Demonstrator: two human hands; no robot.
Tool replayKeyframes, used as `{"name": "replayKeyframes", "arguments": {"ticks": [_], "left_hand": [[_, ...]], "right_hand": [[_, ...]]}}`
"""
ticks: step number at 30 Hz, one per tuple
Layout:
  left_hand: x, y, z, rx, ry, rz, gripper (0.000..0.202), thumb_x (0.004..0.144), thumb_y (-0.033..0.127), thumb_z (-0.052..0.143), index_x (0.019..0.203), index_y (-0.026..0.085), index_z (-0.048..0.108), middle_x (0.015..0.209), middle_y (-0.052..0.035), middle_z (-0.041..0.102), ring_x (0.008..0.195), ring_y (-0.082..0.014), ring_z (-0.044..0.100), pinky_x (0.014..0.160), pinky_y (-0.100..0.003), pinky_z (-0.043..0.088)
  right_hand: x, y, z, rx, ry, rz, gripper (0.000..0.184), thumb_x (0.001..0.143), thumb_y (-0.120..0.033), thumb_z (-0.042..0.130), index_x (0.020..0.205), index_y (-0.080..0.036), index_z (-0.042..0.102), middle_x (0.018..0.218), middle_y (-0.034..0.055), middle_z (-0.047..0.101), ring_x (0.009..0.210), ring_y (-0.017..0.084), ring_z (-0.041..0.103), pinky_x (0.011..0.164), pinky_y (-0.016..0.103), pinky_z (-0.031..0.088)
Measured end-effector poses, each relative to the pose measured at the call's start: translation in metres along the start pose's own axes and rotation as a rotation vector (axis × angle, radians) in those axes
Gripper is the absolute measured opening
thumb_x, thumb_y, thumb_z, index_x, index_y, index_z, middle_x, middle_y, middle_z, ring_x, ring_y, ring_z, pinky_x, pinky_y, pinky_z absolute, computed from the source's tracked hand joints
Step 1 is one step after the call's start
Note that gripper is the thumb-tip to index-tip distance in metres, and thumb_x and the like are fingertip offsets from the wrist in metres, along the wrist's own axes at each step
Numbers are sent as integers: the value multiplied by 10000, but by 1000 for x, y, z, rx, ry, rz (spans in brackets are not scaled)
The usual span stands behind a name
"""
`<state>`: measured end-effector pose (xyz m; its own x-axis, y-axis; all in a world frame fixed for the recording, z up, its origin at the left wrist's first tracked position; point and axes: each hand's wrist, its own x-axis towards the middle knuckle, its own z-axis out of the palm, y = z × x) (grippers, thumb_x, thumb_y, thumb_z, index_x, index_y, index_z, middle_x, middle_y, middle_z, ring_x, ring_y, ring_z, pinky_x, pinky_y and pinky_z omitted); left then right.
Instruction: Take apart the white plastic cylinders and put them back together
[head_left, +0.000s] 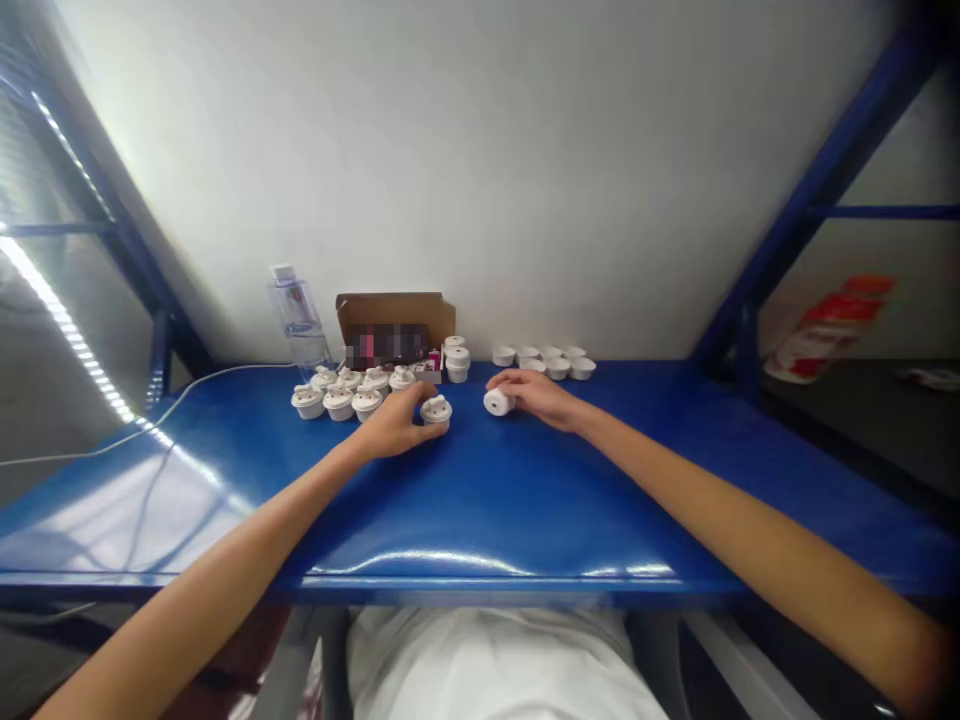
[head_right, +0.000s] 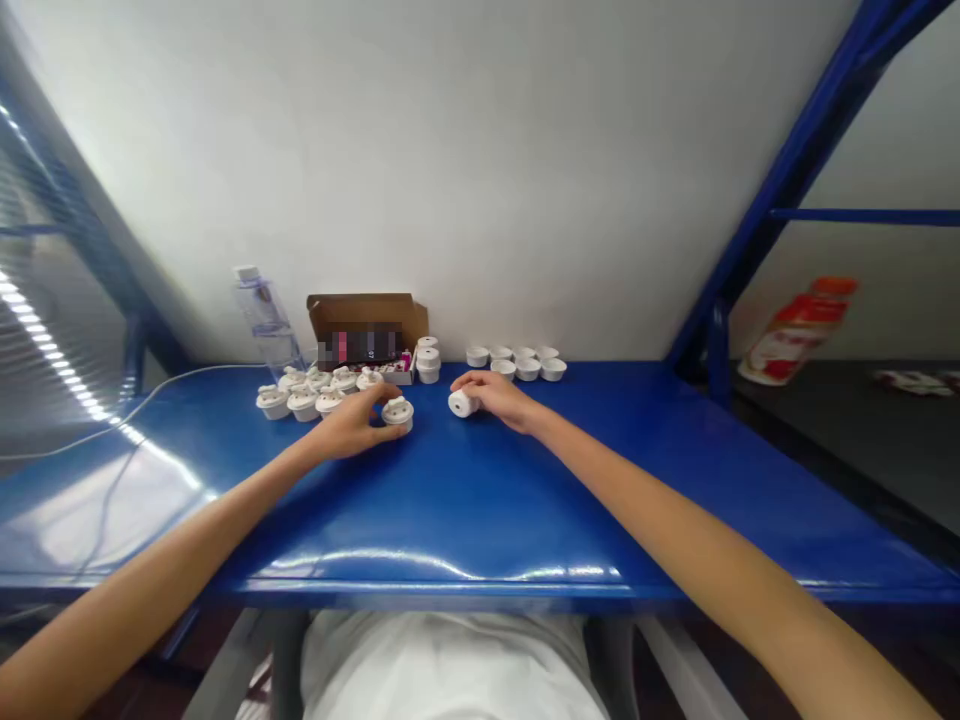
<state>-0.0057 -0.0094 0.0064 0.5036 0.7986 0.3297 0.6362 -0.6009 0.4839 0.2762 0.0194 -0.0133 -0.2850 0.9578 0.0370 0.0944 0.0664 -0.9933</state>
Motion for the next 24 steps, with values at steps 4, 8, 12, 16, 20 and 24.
{"name": "replayKeyframes", "arguments": {"ticks": [4, 8, 12, 16, 20, 24], "left_hand": [[0, -4, 7, -79, -36, 9, 449, 820, 463, 694, 1184, 209, 622, 1161, -63, 697, 1021, -251, 657, 859, -360, 522], [0, 3, 8, -108, 8, 26, 397, 798, 370, 699, 1145, 193, 624, 1115, -62, 693, 975, -238, 653, 850, -353, 516], [0, 8, 9, -137, 55, -16, 455, 715, 273, 728, 1136, 178, 585, 1110, -67, 671, 916, -224, 651, 810, -348, 520], [0, 3, 12, -175, 82, -97, 493, 689, 339, 775, 1099, 185, 547, 1031, -50, 669, 794, -198, 643, 712, -326, 504], [3, 1, 13, -350, 71, -169, 464, 708, 432, 796, 1016, 184, 552, 893, -21, 674, 740, -190, 643, 671, -307, 486], [3, 12, 8, -633, 54, -214, 459, 734, 445, 806, 1029, 157, 607, 968, -53, 699, 861, -205, 673, 780, -325, 508]], "right_hand": [[4, 6, -5, 35, 39, 94, 159, 751, -122, 613, 860, -173, 716, 950, 76, 741, 927, 212, 677, 874, 345, 546], [-2, 1, 2, -379, 58, -171, 366, 702, -42, 522, 952, -191, 743, 1096, 62, 744, 1082, 239, 653, 1004, 393, 492], [-20, -15, 10, -626, -306, -376, 510, 684, -56, 583, 1143, -225, 728, 1272, 49, 691, 1192, 254, 613, 1055, 392, 460], [-32, -24, 18, -676, -365, -425, 473, 697, -120, 697, 1158, -224, 719, 1242, 59, 695, 1138, 259, 641, 1026, 395, 488], [-28, -22, 28, -366, -99, -414, 381, 813, -329, 743, 1166, -220, 652, 1193, 68, 697, 1080, 239, 677, 981, 401, 534], [-26, -16, 40, -155, 93, -465, 429, 783, -402, 797, 1114, -233, 582, 1133, 61, 685, 1034, 233, 690, 935, 381, 564]]}}
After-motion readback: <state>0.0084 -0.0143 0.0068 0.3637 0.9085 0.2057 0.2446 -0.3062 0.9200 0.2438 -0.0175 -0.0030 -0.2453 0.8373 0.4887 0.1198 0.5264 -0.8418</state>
